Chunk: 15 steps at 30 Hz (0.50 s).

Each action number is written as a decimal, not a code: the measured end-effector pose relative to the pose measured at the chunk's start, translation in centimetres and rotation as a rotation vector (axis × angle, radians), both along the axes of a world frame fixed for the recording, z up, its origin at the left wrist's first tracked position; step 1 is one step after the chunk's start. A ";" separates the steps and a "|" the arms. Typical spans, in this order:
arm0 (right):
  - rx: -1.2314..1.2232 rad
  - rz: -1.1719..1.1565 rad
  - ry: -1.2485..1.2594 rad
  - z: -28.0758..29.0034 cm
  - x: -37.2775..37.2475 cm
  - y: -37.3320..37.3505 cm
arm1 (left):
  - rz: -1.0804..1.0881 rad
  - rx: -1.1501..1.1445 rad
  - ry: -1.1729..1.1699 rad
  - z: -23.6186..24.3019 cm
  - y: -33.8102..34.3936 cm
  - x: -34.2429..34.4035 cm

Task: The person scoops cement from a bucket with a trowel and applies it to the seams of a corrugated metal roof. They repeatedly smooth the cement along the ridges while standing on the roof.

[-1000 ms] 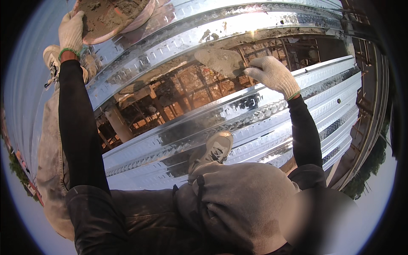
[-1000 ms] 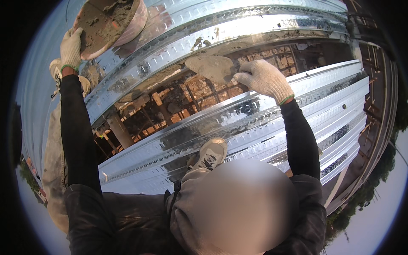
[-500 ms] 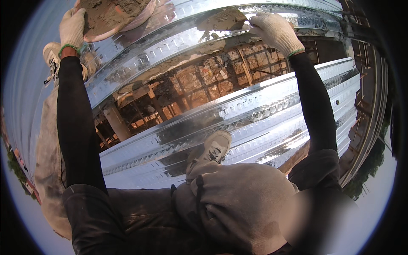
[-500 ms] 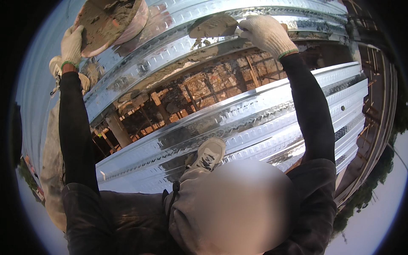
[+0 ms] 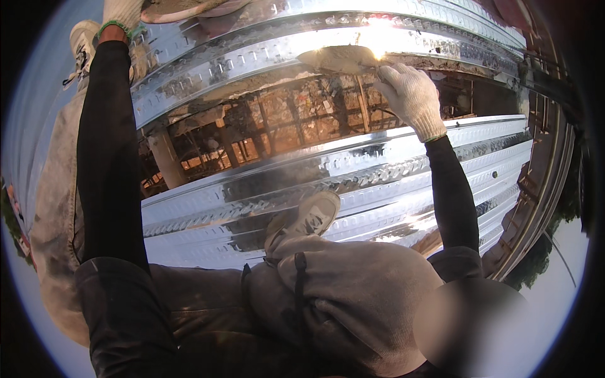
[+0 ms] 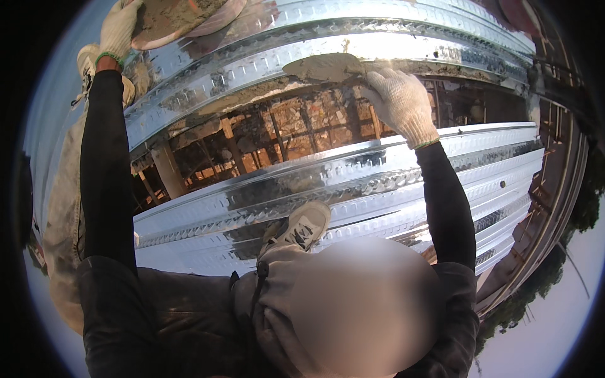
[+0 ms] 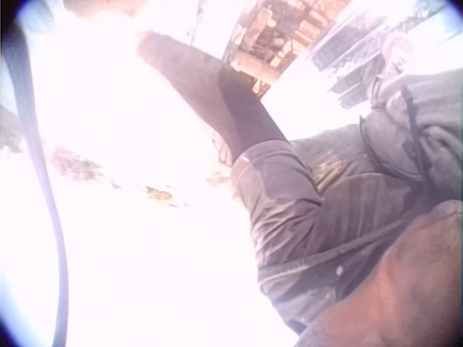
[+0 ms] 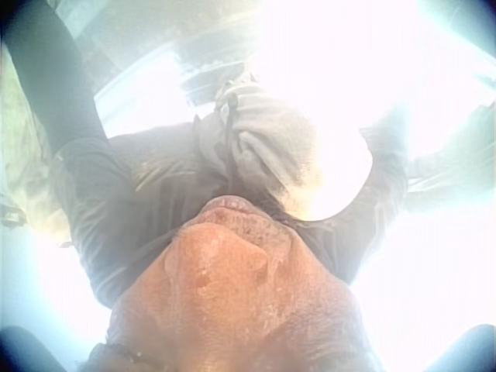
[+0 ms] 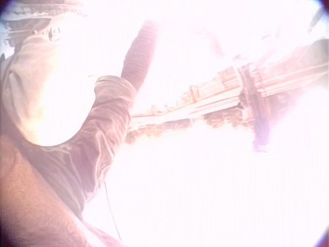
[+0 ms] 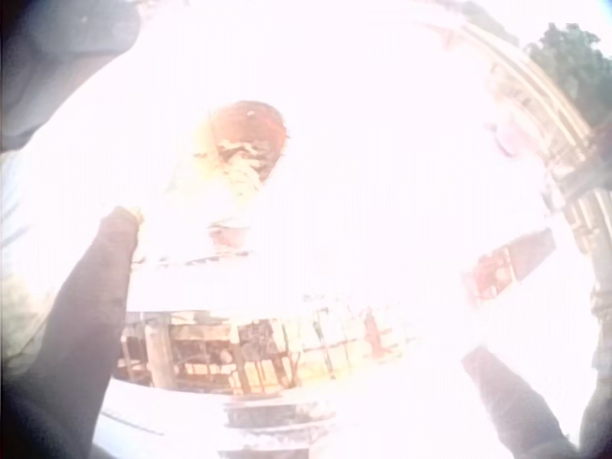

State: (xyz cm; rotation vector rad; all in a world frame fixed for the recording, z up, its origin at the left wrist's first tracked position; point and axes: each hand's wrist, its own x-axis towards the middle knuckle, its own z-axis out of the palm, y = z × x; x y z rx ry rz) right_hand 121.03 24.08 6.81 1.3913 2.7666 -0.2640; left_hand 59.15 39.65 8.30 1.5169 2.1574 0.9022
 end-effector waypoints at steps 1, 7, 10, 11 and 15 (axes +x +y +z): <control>-0.085 -0.039 0.000 -0.4 0.0 -1.3 | 0.001 -0.001 -0.009 -0.2 0.1 0.0; -0.264 -0.219 0.079 -0.6 -2.7 -5.9 | 0.015 -0.006 -0.041 -0.5 0.7 -1.2; -0.269 -0.321 0.057 -0.4 -2.8 -6.7 | 0.020 -0.042 0.015 -0.2 1.1 -1.4; -0.267 -0.335 0.060 -0.4 -2.7 -6.6 | 0.027 -0.042 0.026 0.2 1.0 -0.9; -0.275 -0.413 0.076 -0.6 -1.3 -6.6 | 0.077 -0.025 0.012 2.4 -0.8 3.4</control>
